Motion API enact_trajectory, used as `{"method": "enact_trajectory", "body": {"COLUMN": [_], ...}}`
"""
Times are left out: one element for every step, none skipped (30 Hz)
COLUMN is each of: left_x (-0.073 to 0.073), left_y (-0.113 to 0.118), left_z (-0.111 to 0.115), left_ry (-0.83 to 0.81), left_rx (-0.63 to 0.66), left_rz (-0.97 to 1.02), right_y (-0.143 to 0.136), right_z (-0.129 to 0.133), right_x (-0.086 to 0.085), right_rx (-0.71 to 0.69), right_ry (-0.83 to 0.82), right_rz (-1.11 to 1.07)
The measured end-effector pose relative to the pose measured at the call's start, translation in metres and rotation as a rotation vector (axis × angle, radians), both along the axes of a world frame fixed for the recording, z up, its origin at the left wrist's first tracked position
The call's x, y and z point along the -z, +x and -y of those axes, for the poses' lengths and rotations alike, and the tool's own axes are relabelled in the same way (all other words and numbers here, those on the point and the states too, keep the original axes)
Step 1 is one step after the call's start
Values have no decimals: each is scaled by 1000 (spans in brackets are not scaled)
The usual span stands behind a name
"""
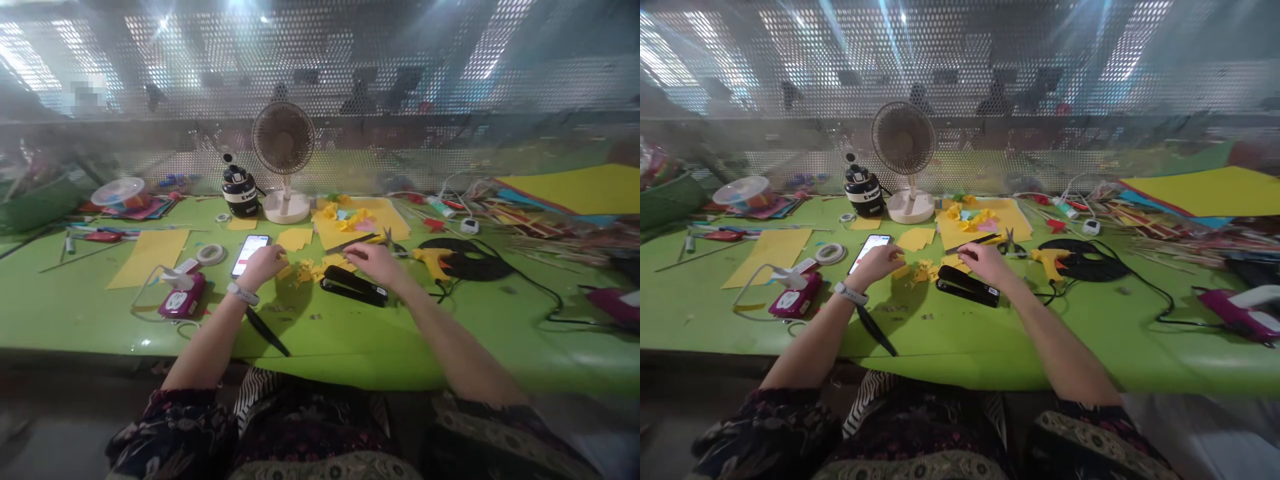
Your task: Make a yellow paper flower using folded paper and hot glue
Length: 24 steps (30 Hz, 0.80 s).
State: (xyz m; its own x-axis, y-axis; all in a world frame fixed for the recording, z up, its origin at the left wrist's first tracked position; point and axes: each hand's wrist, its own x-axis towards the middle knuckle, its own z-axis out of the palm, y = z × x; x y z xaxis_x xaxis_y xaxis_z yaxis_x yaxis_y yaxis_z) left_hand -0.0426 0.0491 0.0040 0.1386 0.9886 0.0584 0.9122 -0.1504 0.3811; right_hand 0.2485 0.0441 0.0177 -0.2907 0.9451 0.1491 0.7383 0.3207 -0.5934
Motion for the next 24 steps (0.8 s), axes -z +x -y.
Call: {"method": "enact_trajectory", "body": {"left_x": [3,6,9,12,14,15,15,14,12,9,6,2,-2,-5,-8,-11,-12,-13,-14,-13,-13,-12,-10,-8], "left_y": [1,3,5,6,7,8,8,7,5,4,2,1,1,2,4,7,11,16,21,26,31,36,40,43], "left_z": [-1,-3,-4,-5,-6,-8,-9,-10,-11,-12,-12,-13,-14,-15,-17,-20,-23,-27,-32,-37,-42,-47,-51,-54], "left_ry": [-13,-17,-23,-34,-46,-42,-19,20,65,103,118,109,94,72,51,32,7,-21,-44,-62,-72,-84,-103,-122], "left_rx": [30,64,104,141,169,178,165,133,89,41,2,-27,-45,-50,-48,-35,-23,-19,-25,-24,-27,-32,-35,-38], "left_rz": [29,67,115,173,239,305,367,418,451,462,448,405,343,260,171,85,5,-74,-150,-219,-240,-254,-266,-274], "right_y": [2,4,6,8,10,11,12,12,13,13,12,12,12,11,10,10,9,9,9,8,8,8,8,8], "right_z": [-3,-6,-10,-13,-17,-19,-21,-22,-22,-22,-22,-21,-20,-19,-19,-19,-18,-18,-18,-18,-18,-17,-17,-17], "right_x": [2,5,8,11,14,16,18,19,19,19,19,18,17,17,16,16,16,16,17,17,17,17,17,16], "right_rx": [21,36,45,46,43,38,32,26,20,12,3,-6,-15,-22,-32,-45,-57,-67,-75,-82,-87,-88,-89,-87], "right_ry": [2,0,-2,-6,-7,-5,0,5,12,20,26,27,24,17,8,0,-3,-1,5,10,10,5,-7,-21], "right_rz": [16,35,54,72,88,100,110,118,125,132,138,147,156,165,175,187,200,216,234,251,265,274,278,279]}}
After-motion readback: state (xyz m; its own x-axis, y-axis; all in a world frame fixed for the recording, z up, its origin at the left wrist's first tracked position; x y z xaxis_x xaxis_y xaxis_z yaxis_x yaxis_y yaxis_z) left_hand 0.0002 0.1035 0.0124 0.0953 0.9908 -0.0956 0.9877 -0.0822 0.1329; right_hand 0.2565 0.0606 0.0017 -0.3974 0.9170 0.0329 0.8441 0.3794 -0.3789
